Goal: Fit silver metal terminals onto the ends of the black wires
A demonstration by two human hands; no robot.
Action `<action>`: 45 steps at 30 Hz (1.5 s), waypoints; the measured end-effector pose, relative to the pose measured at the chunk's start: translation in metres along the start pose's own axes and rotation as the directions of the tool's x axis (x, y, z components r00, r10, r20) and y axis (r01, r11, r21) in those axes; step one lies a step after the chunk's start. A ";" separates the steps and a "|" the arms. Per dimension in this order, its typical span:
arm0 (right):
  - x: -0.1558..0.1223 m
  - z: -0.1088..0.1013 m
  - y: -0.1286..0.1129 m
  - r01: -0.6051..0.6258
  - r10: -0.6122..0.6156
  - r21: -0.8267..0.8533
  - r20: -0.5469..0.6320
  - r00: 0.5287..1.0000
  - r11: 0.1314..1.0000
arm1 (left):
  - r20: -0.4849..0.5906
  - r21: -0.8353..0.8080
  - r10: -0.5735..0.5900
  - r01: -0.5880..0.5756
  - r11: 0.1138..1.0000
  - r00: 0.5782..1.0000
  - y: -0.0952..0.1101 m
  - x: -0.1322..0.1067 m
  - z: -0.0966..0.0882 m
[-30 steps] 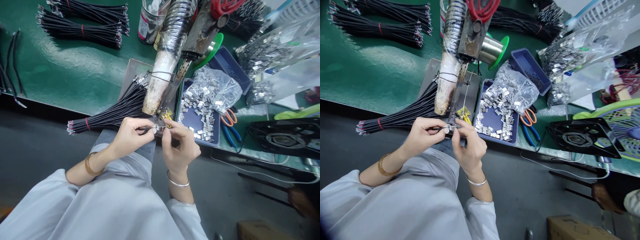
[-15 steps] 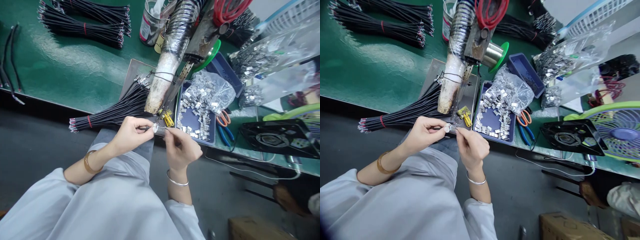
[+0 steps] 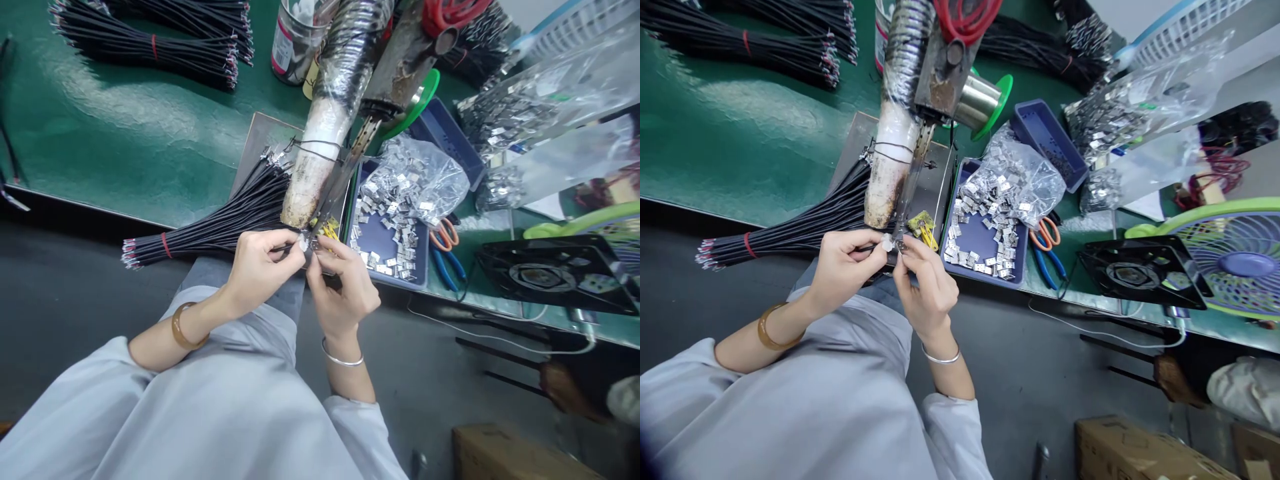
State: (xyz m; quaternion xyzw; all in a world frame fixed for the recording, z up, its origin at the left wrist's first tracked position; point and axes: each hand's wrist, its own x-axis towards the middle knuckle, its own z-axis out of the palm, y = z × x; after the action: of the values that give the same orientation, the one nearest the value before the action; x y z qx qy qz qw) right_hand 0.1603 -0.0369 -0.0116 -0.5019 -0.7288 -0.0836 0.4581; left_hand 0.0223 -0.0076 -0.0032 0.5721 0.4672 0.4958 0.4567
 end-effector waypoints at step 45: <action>-0.028 -0.038 0.009 -0.178 0.177 0.161 0.023 0.984 0.971 | 0.186 0.218 0.285 -0.323 0.921 0.940 -0.004 -0.014 -0.010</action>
State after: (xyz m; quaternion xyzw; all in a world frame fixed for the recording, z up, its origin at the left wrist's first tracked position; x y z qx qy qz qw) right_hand 0.1922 -0.0730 -0.0141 -0.5263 -0.6874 0.0195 0.5001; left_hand 0.0110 -0.0200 -0.0086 0.7255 0.3944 0.4548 0.3337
